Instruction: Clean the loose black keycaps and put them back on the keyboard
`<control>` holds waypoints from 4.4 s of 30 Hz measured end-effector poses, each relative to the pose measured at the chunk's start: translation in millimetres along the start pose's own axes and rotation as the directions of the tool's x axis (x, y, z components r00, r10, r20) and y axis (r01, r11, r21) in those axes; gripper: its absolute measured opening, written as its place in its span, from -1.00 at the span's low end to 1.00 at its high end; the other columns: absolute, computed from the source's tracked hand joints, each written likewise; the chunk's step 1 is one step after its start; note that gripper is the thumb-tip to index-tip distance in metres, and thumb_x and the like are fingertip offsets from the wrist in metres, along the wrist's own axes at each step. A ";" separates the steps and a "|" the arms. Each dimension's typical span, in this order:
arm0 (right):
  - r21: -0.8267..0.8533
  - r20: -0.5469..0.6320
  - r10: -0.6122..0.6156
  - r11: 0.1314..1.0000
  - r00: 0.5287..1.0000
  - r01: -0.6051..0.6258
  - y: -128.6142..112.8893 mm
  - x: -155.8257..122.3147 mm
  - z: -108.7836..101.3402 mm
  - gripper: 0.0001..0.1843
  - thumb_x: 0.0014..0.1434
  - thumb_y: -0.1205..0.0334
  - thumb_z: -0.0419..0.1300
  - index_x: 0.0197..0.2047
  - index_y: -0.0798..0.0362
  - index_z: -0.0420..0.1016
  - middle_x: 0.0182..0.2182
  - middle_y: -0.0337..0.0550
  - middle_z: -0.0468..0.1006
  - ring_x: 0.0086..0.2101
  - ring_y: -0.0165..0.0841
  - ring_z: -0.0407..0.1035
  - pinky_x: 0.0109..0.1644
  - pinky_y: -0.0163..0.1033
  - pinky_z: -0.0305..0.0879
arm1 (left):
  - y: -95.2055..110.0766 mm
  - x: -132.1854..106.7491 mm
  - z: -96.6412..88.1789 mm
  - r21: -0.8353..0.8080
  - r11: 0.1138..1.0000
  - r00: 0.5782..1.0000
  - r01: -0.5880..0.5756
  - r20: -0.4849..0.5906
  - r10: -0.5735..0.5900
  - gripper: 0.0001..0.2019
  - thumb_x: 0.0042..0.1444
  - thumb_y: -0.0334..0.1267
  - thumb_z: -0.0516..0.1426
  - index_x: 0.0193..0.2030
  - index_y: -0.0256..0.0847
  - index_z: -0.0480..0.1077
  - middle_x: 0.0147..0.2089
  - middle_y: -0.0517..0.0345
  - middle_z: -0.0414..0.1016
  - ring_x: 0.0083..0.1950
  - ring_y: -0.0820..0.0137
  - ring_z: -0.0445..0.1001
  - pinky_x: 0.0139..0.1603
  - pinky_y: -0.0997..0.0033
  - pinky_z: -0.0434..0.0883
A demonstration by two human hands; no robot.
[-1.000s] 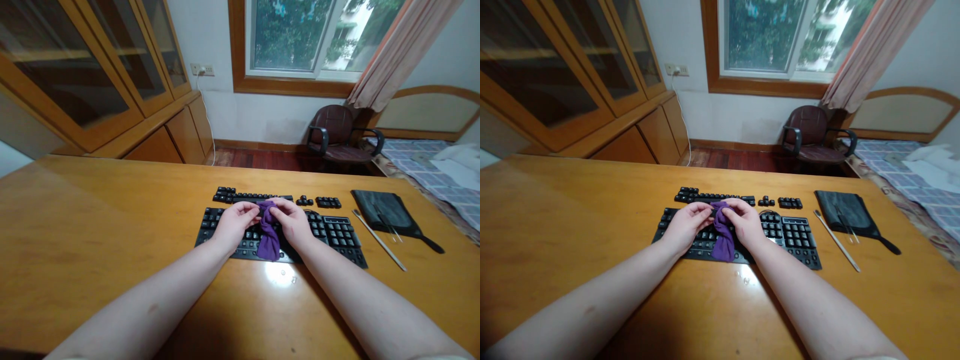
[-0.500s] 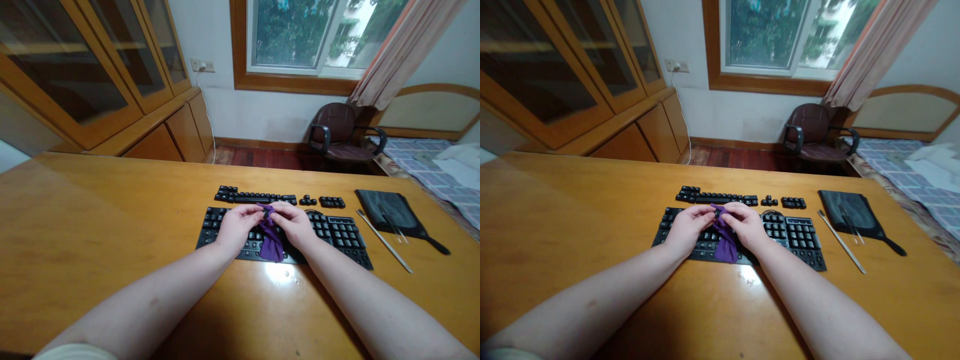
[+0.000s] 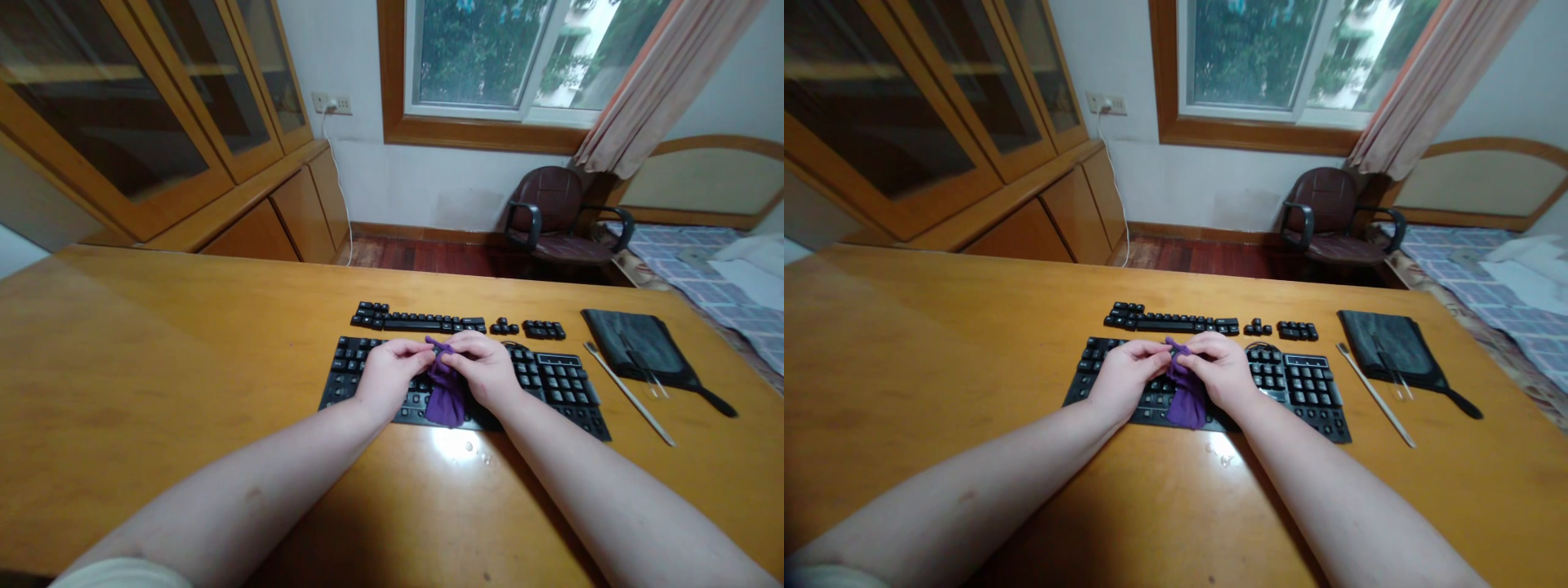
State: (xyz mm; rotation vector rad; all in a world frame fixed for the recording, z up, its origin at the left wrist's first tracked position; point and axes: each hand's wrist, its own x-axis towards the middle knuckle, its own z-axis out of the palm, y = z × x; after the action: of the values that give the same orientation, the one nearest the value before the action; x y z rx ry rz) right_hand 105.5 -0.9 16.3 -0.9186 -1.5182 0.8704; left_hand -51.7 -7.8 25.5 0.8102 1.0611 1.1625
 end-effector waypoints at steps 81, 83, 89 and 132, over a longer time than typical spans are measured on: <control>0.046 0.002 0.043 0.998 0.999 -0.043 -4.8 -0.8 1.5 -0.96 -0.02 0.21 0.32 -0.41 -0.08 0.60 -0.40 -0.17 0.55 -0.31 -0.32 0.42 -0.15 -0.14 0.36 | 1.9 -4.7 -1.6 -0.022 0.993 0.991 -0.116 0.070 0.117 -0.65 -0.22 -0.37 0.31 -0.20 -0.25 0.43 -0.41 0.21 0.50 -0.36 0.49 0.48 -0.21 0.44 0.43; 0.056 -0.009 0.060 0.997 0.998 -0.059 -3.7 -0.5 1.2 -0.97 0.00 0.22 0.30 -0.43 -0.06 0.59 -0.42 -0.18 0.54 -0.33 -0.34 0.41 -0.16 -0.16 0.35 | 3.4 -5.1 -0.5 -0.001 0.991 0.990 -0.130 0.059 0.130 -0.66 -0.21 -0.37 0.30 -0.21 -0.26 0.43 -0.40 0.19 0.51 -0.34 0.46 0.49 -0.18 0.40 0.44; 0.110 -0.004 0.168 0.980 0.986 -0.167 -0.4 -0.2 4.8 -0.82 -0.13 0.15 0.38 -0.41 -0.02 0.56 -0.37 -0.18 0.54 -0.29 -0.32 0.41 -0.12 -0.16 0.35 | 6.2 -5.8 -0.4 0.113 0.966 0.973 -0.231 0.060 0.225 -0.69 -0.14 -0.41 0.26 -0.18 -0.24 0.42 -0.33 0.14 0.55 -0.24 0.40 0.54 -0.11 0.37 0.46; 0.154 -0.013 0.008 0.988 1.000 -0.006 -3.5 -1.4 2.7 -0.93 -0.06 0.30 0.35 -0.45 -0.02 0.55 -0.38 -0.16 0.52 -0.31 -0.33 0.42 -0.17 -0.15 0.37 | 13.9 -10.6 -5.2 0.470 0.722 0.848 -0.507 0.122 0.516 -0.85 -0.12 -0.34 0.28 -0.33 -0.18 0.56 -0.29 0.12 0.59 -0.27 0.37 0.55 -0.16 0.40 0.51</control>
State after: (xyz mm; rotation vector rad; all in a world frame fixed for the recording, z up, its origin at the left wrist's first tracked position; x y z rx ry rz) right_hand 102.6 -3.8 18.5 -0.8163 -1.4158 0.9705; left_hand -61.6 -15.1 39.1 1.5792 1.2037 1.3770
